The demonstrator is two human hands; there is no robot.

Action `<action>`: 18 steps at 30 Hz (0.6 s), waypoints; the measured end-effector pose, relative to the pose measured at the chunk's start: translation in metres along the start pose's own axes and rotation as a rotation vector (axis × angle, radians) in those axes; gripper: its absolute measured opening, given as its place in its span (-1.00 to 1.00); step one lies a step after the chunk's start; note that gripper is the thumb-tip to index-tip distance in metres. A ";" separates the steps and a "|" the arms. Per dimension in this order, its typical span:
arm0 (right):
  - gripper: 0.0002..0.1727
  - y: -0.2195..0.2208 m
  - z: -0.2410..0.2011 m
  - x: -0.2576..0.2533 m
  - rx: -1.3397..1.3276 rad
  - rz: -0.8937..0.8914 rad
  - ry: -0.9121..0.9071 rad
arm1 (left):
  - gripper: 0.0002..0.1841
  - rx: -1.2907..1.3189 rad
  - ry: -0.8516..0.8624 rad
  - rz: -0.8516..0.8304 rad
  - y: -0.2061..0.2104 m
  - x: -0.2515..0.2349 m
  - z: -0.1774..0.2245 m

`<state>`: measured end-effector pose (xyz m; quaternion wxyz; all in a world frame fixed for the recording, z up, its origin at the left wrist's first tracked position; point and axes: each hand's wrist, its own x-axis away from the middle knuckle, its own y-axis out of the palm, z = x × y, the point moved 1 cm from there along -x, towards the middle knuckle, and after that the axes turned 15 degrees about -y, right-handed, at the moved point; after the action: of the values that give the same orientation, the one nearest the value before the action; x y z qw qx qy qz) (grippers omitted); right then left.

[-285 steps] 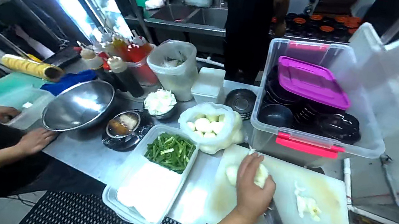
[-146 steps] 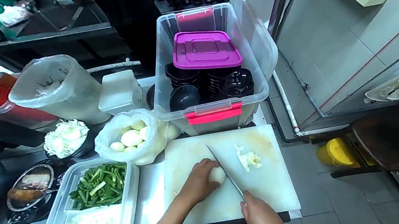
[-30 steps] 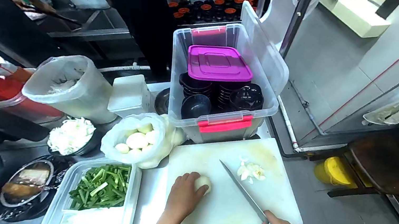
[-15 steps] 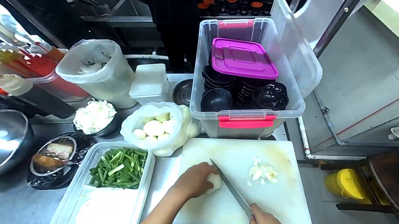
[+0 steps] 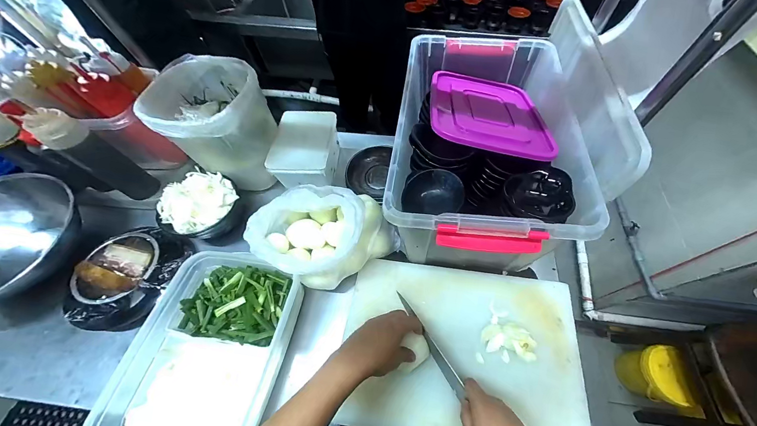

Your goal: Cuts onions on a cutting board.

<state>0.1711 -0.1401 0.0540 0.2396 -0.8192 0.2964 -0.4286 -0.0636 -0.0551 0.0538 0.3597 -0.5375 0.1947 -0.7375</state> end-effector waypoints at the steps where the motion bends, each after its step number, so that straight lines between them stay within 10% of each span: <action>1: -0.57 -0.005 -0.003 -0.004 0.010 -0.010 0.001 | -0.53 0.011 -0.004 0.003 0.001 0.001 0.001; 18: -0.61 -0.029 -0.020 0.004 0.090 -0.043 0.001 | -0.56 0.112 -0.030 0.070 0.009 0.009 -0.005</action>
<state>0.1645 -0.1251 0.0855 0.2669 -0.8135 0.2592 -0.4471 -0.0670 -0.0687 0.0518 0.4177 -0.5203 0.1663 -0.7261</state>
